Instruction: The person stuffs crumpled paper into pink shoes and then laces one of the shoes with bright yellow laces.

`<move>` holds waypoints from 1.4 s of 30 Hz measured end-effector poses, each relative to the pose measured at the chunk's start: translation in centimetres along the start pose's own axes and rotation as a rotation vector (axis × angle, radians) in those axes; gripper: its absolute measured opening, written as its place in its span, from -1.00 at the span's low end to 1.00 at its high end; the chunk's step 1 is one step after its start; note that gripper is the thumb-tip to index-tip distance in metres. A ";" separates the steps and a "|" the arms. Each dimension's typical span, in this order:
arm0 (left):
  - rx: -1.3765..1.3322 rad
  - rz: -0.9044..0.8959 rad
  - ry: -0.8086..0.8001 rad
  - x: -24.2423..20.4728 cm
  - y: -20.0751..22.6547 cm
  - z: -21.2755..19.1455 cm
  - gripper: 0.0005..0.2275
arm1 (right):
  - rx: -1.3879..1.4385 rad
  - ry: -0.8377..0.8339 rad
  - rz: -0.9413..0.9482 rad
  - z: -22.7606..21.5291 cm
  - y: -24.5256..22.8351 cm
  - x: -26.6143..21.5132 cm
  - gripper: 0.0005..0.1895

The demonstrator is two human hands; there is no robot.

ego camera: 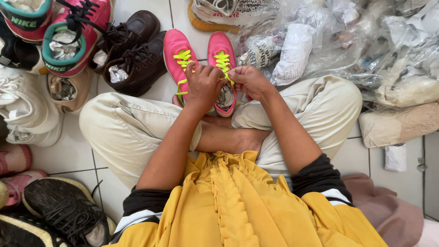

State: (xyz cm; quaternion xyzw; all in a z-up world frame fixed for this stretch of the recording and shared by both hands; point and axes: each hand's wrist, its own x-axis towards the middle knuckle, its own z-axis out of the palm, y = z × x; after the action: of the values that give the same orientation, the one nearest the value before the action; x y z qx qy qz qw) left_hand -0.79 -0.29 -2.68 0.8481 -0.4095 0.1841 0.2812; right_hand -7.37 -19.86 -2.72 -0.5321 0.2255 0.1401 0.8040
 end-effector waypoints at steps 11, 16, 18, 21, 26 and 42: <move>-0.012 -0.244 -0.226 -0.4 -1.1 -3.0 -0.77 | -0.665 0.266 -0.385 -1.5 -1.3 0.0 -0.94; 0.126 -0.312 -0.344 -2.0 -2.8 -1.0 -0.74 | -0.958 0.368 -0.538 -2.4 0.6 1.8 -0.97; 0.167 -0.250 -0.221 -2.3 -2.7 -0.9 -0.80 | -1.025 0.351 -0.513 -2.3 0.2 1.0 -0.94; -0.044 -0.346 -0.197 -0.2 -1.0 -4.3 -0.86 | -0.894 0.365 -0.363 -2.5 -0.3 -1.0 -0.91; -0.578 -0.702 -0.119 0.9 1.4 -3.7 -0.90 | -0.394 0.205 -0.412 -1.3 0.8 -0.7 -0.85; -0.489 -0.720 -0.353 1.0 0.9 -5.1 -0.86 | -0.124 0.213 -0.449 0.3 0.2 -0.8 -0.82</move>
State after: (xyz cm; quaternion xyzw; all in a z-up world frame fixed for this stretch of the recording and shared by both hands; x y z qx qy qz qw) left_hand -1.35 1.81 2.10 0.8635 -0.1621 -0.1740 0.4449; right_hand -8.08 -19.52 -2.44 -0.6288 0.1760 -0.0852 0.7526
